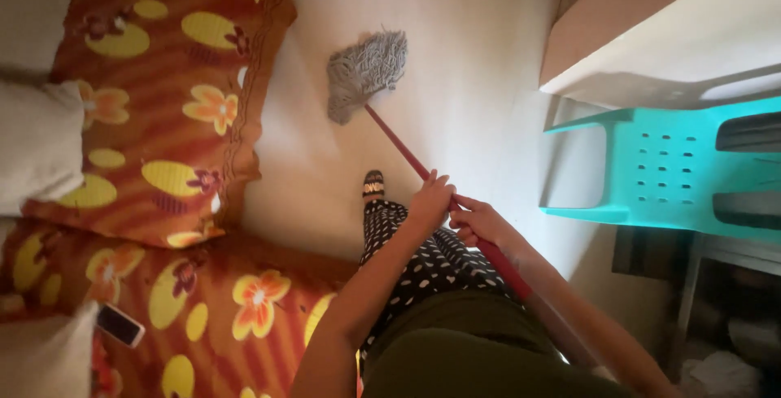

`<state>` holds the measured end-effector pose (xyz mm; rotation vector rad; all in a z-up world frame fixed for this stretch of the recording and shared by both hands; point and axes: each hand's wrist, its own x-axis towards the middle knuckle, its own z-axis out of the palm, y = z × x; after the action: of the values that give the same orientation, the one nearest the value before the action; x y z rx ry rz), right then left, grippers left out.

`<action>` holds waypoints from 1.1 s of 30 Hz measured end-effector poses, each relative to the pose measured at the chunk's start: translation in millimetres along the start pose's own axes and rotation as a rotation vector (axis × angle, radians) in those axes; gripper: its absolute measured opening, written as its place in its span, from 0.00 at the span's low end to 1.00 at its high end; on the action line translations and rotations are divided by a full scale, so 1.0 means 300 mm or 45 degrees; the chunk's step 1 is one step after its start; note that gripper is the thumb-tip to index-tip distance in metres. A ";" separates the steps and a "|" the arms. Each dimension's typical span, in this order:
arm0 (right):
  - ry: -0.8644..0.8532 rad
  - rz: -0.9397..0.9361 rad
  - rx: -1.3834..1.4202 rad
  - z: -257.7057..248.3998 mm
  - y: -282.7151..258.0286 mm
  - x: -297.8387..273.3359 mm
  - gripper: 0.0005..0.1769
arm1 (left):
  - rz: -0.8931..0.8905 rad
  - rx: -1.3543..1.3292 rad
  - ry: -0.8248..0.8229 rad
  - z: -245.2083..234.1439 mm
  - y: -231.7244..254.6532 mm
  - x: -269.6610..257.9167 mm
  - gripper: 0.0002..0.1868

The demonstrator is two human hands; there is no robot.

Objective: Mopping a tiled floor in a room using a string mop, navigating around a bed and a chair.

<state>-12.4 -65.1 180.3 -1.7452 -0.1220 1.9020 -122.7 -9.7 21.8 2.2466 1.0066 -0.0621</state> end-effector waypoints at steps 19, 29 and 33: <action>0.063 -0.172 0.133 0.380 -0.400 0.438 0.36 | 0.008 0.059 -0.283 -0.231 -0.650 0.492 0.23; 0.229 -0.198 0.072 0.330 -0.338 0.134 0.35 | 0.211 -0.050 -0.279 -0.461 -0.294 0.223 0.23; 0.216 -0.153 0.112 0.327 -0.324 0.129 0.35 | 0.309 -0.023 -0.163 -0.509 -0.273 0.199 0.20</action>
<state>-73.1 63.0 201.5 -1.7891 -0.0771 1.6430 -169.4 158.7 77.2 2.2997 0.6598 -0.0897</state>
